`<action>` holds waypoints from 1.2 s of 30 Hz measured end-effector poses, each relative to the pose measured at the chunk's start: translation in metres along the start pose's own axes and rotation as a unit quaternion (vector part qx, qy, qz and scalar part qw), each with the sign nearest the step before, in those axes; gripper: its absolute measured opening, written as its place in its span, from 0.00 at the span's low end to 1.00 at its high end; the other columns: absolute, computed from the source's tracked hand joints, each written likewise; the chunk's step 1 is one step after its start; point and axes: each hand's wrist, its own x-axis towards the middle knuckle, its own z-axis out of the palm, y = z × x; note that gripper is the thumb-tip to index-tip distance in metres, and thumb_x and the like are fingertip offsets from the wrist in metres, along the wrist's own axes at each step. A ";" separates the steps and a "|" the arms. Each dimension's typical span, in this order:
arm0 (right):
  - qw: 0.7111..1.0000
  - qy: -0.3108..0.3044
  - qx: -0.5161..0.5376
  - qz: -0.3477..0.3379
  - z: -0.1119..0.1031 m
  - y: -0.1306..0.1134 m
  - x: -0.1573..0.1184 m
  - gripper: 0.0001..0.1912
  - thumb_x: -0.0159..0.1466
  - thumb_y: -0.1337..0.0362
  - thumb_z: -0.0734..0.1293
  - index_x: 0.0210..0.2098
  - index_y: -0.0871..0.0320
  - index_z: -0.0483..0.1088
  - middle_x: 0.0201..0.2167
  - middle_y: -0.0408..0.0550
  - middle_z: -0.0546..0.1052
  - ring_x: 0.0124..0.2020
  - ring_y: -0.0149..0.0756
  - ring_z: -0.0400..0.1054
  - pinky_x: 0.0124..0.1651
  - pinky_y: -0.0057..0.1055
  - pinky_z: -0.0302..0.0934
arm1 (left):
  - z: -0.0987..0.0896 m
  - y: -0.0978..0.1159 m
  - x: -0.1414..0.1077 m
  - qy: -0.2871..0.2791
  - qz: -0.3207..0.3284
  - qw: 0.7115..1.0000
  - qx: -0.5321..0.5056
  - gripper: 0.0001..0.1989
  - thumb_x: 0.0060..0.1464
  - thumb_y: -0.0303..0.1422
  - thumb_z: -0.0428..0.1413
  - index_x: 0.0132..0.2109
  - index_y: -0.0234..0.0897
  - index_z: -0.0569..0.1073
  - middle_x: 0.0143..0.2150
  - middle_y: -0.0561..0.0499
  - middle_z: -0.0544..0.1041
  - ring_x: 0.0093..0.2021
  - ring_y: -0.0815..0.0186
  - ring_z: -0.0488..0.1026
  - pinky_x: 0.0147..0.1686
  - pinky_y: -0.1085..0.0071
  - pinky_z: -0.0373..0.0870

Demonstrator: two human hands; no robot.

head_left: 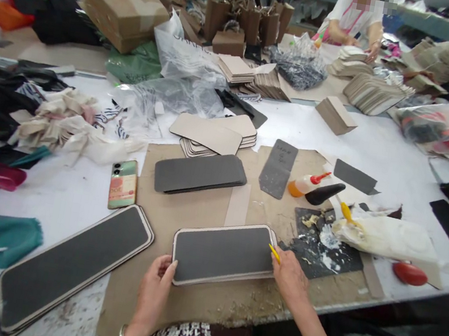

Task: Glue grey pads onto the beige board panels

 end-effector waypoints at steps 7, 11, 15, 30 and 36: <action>0.998 -0.029 -0.048 -0.009 0.000 -0.008 -0.001 0.17 0.64 0.65 0.57 0.51 0.60 0.65 0.36 0.52 0.70 0.37 0.39 0.67 0.35 0.30 0.59 | 0.001 0.008 0.007 -0.091 -0.035 0.991 -0.086 0.22 0.38 0.50 0.56 0.30 0.33 0.71 0.25 0.49 0.74 0.27 0.63 0.70 0.28 0.68 0.67; 0.999 -0.027 -0.025 -0.036 -0.007 -0.026 -0.014 0.16 0.63 0.66 0.58 0.50 0.58 0.65 0.38 0.52 0.70 0.39 0.39 0.67 0.36 0.29 0.60 | 0.002 0.009 0.010 -0.103 -0.038 0.991 -0.073 0.21 0.38 0.50 0.55 0.22 0.35 0.66 0.17 0.55 0.66 0.19 0.71 0.62 0.19 0.74 0.59; 0.978 -0.136 0.079 -0.140 -0.016 -0.050 -0.047 0.11 0.63 0.68 0.56 0.38 0.55 0.70 0.34 0.47 0.73 0.36 0.35 0.68 0.38 0.27 0.60 | 0.000 0.016 0.006 -0.127 -0.020 0.990 -0.055 0.18 0.41 0.49 0.52 0.23 0.37 0.62 0.15 0.59 0.61 0.16 0.73 0.59 0.15 0.76 0.57; 0.963 0.043 0.063 -0.260 0.065 -0.094 -0.089 0.17 0.61 0.75 0.60 0.49 0.60 0.67 0.48 0.56 0.71 0.52 0.41 0.62 0.58 0.43 0.54 | -0.015 0.060 -0.002 -0.255 -0.053 0.963 -0.062 0.18 0.43 0.46 0.52 0.33 0.37 0.60 0.14 0.57 0.68 0.13 0.67 0.68 0.09 0.78 0.58; 0.990 -0.021 0.025 -0.135 0.039 -0.069 -0.072 0.22 0.59 0.80 0.55 0.49 0.62 0.68 0.47 0.58 0.72 0.51 0.43 0.64 0.55 0.41 0.56 | -0.045 0.033 0.006 -0.255 -0.056 0.964 -0.053 0.19 0.40 0.46 0.54 0.34 0.37 0.60 0.14 0.57 0.69 0.12 0.68 0.67 0.09 0.79 0.57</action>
